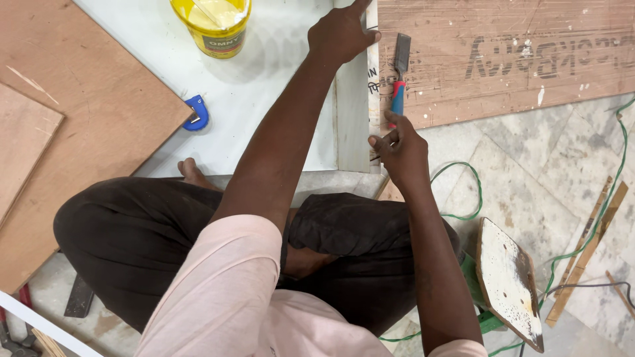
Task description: The person measures and marks a white plastic strip using a ruler and marker, then cuts it with a circular saw. They subsequently apply glue to the edge of a wooden cabinet frame and attach the cut strip.
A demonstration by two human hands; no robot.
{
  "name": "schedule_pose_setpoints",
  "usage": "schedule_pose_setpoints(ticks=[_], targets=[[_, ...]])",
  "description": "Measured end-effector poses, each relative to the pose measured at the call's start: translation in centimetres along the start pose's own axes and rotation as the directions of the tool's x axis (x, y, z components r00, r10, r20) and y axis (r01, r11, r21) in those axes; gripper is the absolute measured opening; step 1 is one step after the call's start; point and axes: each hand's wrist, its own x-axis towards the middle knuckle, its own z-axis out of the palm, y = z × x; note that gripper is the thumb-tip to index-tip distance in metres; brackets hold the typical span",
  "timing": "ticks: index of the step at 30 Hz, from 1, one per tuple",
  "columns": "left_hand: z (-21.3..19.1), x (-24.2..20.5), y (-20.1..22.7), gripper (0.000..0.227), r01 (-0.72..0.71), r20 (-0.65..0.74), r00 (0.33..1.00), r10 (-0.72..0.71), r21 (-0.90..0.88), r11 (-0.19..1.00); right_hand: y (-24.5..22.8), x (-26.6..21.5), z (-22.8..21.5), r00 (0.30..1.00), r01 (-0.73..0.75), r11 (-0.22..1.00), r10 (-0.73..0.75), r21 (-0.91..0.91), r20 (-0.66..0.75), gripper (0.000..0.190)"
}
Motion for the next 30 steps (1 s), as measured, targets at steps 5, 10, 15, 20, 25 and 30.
schedule_pose_setpoints(ticks=[5, 10, 15, 20, 25, 30], targets=[[-0.2, 0.0, 0.0, 0.084, 0.012, 0.014, 1.0, -0.012, 0.003, 1.0, -0.1, -0.1, 0.4, 0.998, -0.056, 0.995, 0.056, -0.079, -0.004, 0.037], [-0.7, 0.1, -0.4, 0.105, -0.019, 0.064, 0.998, 0.017, 0.028, 0.999, -1.3, -0.4, 0.6, 0.998, 0.018, 0.969, -0.032, -0.245, -0.054, 0.053], [-0.9, 0.0, -0.2, 0.112, -0.02, 0.132, 0.991, 0.012, 0.063, 0.998, -2.3, -0.4, 0.6, 0.99, 0.114, 0.919, -0.136, -0.377, -0.032, 0.057], [-1.2, -0.6, 0.1, 0.112, -0.031, 0.136, 0.99, 0.026, 0.034, 0.999, -3.2, -0.2, 0.5, 0.999, 0.03, 0.871, -0.014, -0.491, 0.035, 0.054], [-0.8, -3.1, 0.3, 0.112, -0.01, 0.185, 0.983, 0.014, -0.022, 1.0, -2.8, 0.2, 0.2, 0.991, 0.128, 0.839, -0.129, -0.529, 0.035, 0.048], [0.9, -5.1, 0.9, 0.121, -0.011, 0.182, 0.983, 0.027, -0.092, 0.996, -2.3, 0.1, -0.4, 0.994, 0.107, 0.864, -0.098, -0.491, 0.044, 0.045]])
